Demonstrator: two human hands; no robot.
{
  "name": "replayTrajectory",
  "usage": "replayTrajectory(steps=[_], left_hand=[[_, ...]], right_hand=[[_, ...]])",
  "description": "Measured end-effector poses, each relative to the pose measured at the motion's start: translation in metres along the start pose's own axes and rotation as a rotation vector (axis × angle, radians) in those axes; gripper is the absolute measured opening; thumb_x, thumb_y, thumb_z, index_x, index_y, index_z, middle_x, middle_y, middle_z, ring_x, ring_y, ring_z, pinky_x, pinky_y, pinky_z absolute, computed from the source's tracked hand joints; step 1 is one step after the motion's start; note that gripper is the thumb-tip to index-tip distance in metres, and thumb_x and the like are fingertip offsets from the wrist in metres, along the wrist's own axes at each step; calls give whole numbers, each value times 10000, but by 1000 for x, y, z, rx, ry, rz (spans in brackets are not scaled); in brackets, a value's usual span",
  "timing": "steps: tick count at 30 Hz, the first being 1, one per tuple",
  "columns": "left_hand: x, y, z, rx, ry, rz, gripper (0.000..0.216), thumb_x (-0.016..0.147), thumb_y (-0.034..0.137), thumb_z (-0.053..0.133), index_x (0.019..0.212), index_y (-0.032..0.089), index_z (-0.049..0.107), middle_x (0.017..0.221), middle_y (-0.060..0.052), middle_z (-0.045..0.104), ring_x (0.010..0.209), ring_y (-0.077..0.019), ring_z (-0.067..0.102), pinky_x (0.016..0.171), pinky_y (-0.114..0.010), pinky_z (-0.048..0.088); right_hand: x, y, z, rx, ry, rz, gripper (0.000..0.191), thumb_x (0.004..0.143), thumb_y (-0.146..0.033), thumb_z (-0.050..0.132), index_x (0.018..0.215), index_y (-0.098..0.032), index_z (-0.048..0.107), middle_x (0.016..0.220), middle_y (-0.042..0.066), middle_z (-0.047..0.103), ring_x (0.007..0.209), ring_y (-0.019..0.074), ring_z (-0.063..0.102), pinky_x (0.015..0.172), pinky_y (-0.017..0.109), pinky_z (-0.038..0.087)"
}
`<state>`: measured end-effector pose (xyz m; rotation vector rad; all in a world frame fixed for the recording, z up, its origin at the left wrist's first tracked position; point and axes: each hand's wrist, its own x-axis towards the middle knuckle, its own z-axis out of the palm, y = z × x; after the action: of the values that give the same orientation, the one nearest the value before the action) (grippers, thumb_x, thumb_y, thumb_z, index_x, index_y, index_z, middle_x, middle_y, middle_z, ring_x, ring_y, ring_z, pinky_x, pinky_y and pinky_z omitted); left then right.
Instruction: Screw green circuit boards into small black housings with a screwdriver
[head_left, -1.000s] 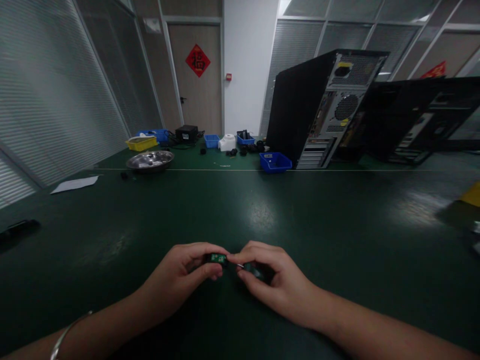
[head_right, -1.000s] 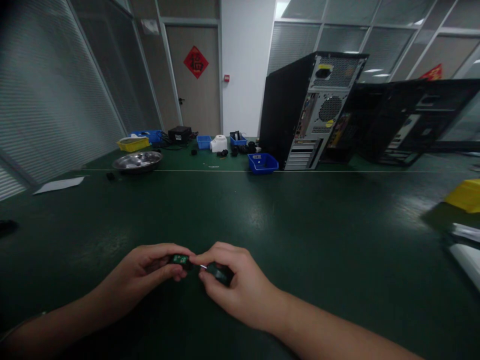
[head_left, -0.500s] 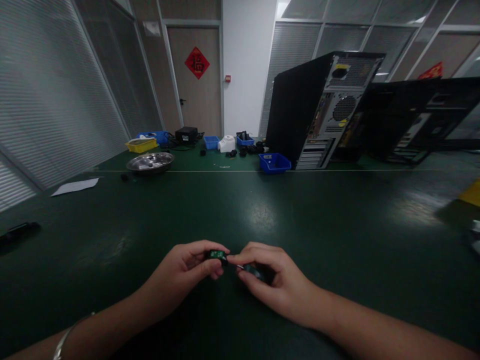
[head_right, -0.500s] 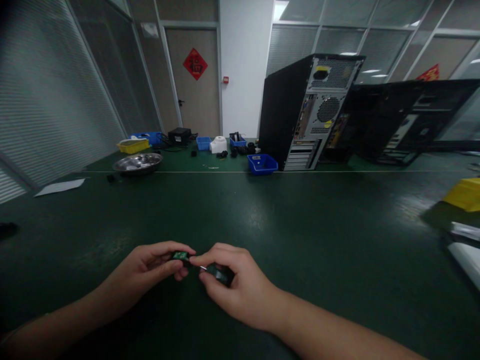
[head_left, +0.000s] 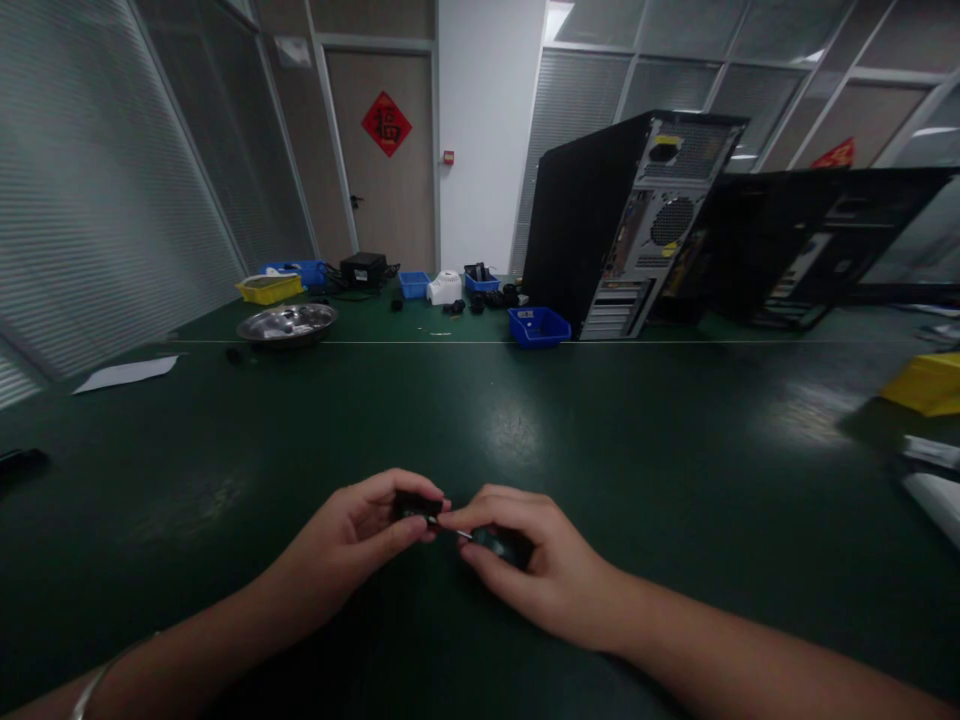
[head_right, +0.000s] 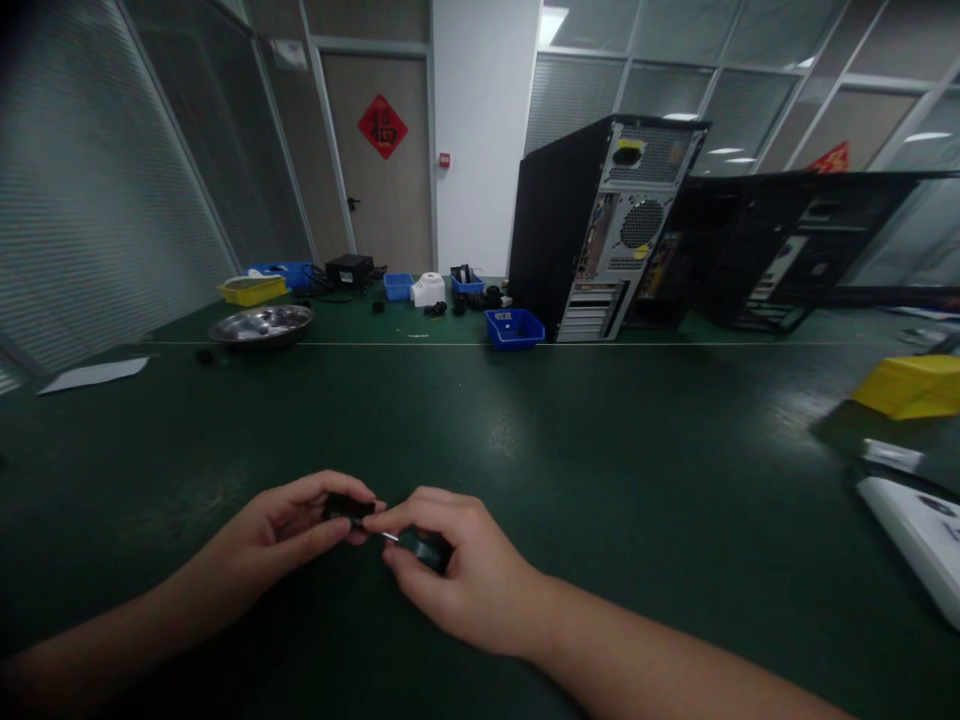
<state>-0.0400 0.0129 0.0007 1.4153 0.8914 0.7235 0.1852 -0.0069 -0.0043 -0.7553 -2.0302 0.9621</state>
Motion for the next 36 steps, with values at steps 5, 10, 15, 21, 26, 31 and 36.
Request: replayTrajectory(steps=[5, 10, 15, 21, 26, 31, 36], left_hand=[[4, -4, -6, -89, 84, -23, 200, 830, 208, 713, 996, 212, 601, 1164, -69, 697, 1128, -242, 625, 991, -368, 454], [6, -8, -11, -18, 133, -24, 233, 815, 246, 731, 1037, 217, 668, 1112, -53, 694, 1123, -247, 599, 976, -349, 446], [6, -5, -8, -20, 97, -4, 239, 874, 301, 658, 1089, 198, 674, 1082, -62, 681, 1024, -230, 608, 898, -327, 465], [3, -1, -5, 72, 33, 4, 330, 904, 328, 597, 1190, 165, 626, 922, -34, 639, 737, -160, 559, 700, -281, 460], [2, -4, -6, 161, 19, -18, 311, 906, 353, 600, 1154, 168, 634, 808, 8, 582, 637, -125, 471, 598, -247, 384], [2, -9, -7, 101, -25, -62, 302, 877, 376, 630, 1062, 138, 656, 636, 49, 500, 571, -115, 441, 537, -234, 331], [2, -11, -7, 8, 5, -81, 292, 851, 382, 655, 1018, 142, 661, 666, 42, 525, 527, -97, 451, 491, -222, 329]], right_hand=[[-1, 1, 0, -20, 31, 25, 305, 890, -111, 591, 1172, -198, 669, 960, 54, 667, 863, 166, 633, 773, 286, 489], [-2, 0, 1, -22, 30, 57, 293, 904, -138, 584, 1182, -183, 664, 956, 59, 661, 846, 170, 632, 760, 293, 486], [-2, 1, 2, -15, 49, 50, 301, 897, -124, 586, 1180, -186, 666, 959, 57, 668, 827, 166, 624, 740, 289, 477], [-2, 3, 2, -8, 63, 54, 302, 898, -130, 581, 1184, -182, 667, 928, 61, 660, 795, 172, 610, 707, 293, 469], [-2, 1, 1, -9, 48, 35, 297, 902, -137, 578, 1181, -179, 667, 932, 69, 658, 810, 183, 614, 715, 304, 470], [-1, 2, 2, -35, 65, 46, 282, 898, -135, 571, 1156, -168, 677, 913, 74, 663, 789, 184, 616, 699, 306, 469], [-1, 3, 1, -30, 43, 39, 286, 899, -116, 575, 1157, -177, 683, 942, 74, 674, 832, 181, 632, 734, 300, 479]])
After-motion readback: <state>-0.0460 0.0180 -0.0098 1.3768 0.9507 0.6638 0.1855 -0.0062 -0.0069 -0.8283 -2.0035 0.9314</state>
